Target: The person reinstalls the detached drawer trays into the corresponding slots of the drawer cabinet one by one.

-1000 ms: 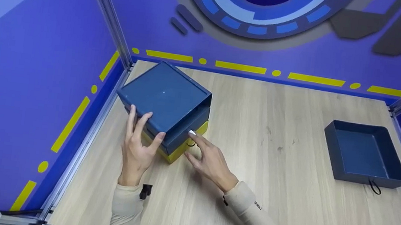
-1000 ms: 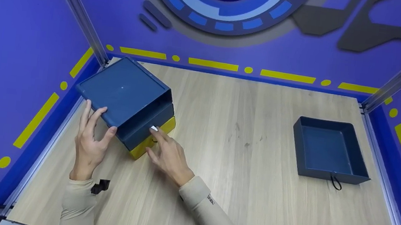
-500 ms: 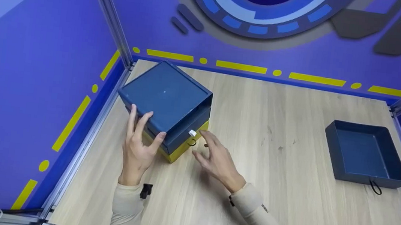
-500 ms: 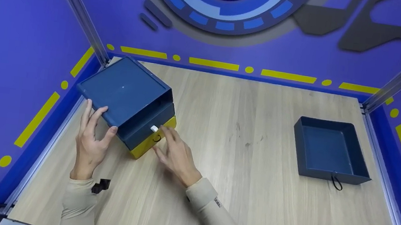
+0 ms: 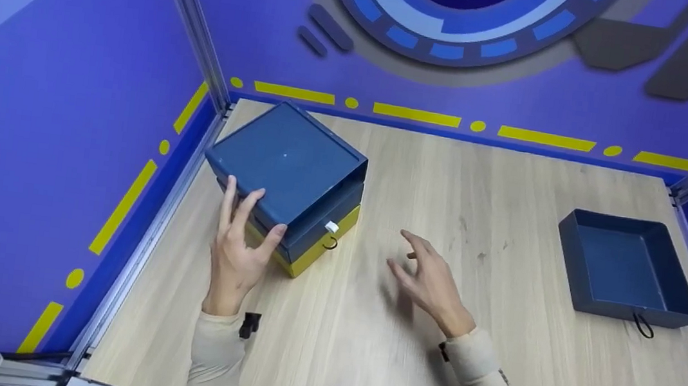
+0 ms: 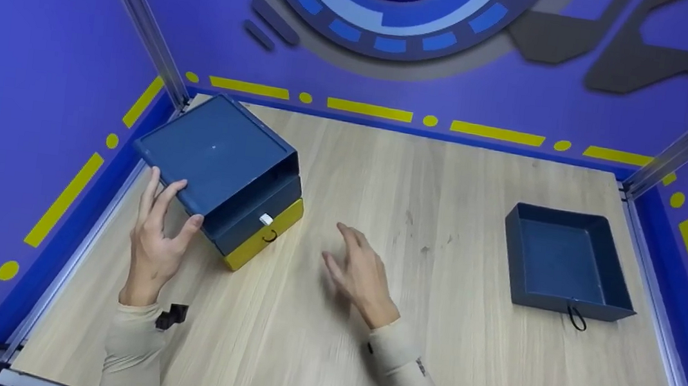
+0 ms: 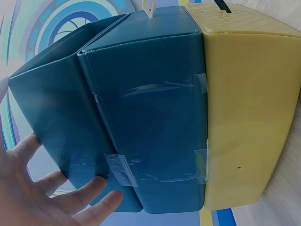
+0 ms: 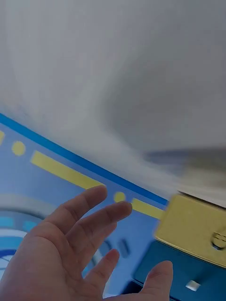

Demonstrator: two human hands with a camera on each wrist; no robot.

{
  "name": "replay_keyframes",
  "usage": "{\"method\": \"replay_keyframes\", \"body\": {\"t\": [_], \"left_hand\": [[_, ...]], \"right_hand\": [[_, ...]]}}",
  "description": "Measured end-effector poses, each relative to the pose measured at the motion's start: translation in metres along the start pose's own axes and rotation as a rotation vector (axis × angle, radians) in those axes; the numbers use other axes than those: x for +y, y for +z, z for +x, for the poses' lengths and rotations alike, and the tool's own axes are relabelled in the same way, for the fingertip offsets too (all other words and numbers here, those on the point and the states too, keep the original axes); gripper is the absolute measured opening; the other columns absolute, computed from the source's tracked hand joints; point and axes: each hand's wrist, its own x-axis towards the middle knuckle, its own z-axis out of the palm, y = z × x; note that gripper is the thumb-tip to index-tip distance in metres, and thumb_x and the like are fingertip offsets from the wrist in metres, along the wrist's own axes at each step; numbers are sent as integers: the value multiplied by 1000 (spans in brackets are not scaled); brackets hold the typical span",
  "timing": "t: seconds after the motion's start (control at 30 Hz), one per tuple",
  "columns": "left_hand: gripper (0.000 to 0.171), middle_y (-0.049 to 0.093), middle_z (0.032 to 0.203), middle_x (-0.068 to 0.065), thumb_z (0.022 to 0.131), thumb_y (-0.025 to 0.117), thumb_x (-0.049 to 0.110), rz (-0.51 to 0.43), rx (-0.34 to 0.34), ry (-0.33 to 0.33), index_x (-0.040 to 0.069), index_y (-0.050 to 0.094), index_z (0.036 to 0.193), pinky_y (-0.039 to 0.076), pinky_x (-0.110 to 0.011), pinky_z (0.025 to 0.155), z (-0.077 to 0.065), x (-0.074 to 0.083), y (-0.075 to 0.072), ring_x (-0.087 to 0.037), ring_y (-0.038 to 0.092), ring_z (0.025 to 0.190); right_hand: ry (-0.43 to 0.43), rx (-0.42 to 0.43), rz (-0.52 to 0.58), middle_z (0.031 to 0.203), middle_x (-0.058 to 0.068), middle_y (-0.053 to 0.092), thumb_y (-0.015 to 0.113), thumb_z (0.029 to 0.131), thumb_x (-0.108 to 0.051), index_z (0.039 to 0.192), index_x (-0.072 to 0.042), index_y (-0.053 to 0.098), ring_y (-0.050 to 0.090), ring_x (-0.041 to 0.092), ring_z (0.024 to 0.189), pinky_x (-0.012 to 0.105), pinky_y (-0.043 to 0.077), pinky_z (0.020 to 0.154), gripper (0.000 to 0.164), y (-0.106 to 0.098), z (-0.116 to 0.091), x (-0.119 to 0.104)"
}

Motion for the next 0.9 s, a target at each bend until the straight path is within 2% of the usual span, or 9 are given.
{"method": "replay_keyframes", "body": {"t": [0.23,0.37,0.6,0.9], "left_hand": [[66,17,180,-3,93,80,42,4,-7,-2,29,57,153,42,-72,113,0,0,1,-42,33,160],[66,17,180,-3,93,80,42,7,-16,-8,29,57,153,38,-73,117,0,0,1,-42,31,161],[65,17,180,-4,94,80,40,-5,-1,4,28,57,154,36,-72,118,1,0,0,-40,30,161],[64,19,180,-5,94,80,41,1,7,10,28,58,153,39,-71,116,0,-1,0,-41,32,160]], "right_hand": [[71,30,-16,142,23,67,79,97,-23,149,0,58,75,41,106,57,61,89,60,-18,-23,29],[116,51,-25,141,25,67,80,97,-22,147,1,59,74,43,108,59,60,89,60,-28,-40,45],[172,104,-34,137,29,68,79,96,-17,145,3,60,74,47,108,62,59,91,56,-57,-58,68],[316,122,-63,138,31,66,72,102,-27,146,2,59,70,51,116,68,54,95,55,-96,-84,98]]}}
